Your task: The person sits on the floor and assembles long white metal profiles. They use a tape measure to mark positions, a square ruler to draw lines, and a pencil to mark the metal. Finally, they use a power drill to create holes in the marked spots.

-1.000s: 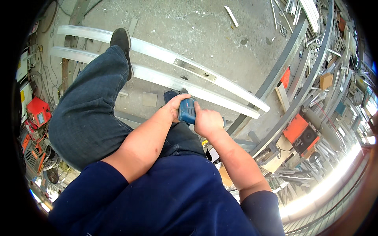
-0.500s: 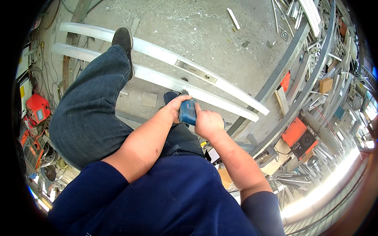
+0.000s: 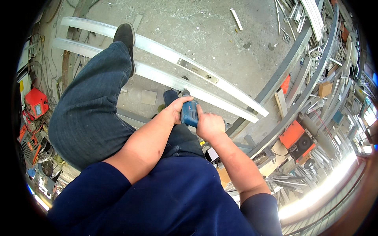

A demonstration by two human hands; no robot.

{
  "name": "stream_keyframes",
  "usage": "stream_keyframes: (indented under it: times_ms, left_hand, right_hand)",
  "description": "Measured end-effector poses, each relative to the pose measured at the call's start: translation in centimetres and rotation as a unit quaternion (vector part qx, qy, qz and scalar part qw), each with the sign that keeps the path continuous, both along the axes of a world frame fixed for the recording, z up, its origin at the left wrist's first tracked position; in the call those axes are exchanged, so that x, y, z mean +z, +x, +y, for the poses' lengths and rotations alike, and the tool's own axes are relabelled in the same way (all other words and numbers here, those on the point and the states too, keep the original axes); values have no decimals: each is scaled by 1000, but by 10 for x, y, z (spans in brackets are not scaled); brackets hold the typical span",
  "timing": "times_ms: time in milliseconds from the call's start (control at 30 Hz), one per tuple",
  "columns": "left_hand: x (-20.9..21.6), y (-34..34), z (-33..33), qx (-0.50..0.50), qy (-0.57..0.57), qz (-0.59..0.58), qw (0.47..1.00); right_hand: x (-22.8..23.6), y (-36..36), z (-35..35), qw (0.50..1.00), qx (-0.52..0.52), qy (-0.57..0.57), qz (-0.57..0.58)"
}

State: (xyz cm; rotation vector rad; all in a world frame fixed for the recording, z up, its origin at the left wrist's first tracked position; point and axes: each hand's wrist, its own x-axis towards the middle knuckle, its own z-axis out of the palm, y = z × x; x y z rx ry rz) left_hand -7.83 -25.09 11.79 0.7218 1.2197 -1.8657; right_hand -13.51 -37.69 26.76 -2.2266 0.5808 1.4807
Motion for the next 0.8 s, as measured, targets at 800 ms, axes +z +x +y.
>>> stream_keyframes:
  times_ms: [800]
  left_hand:
    - [-3,-5,-1,41,-7,4,999]
  right_hand:
    - [2,2,-4,1000,13,-1,-2]
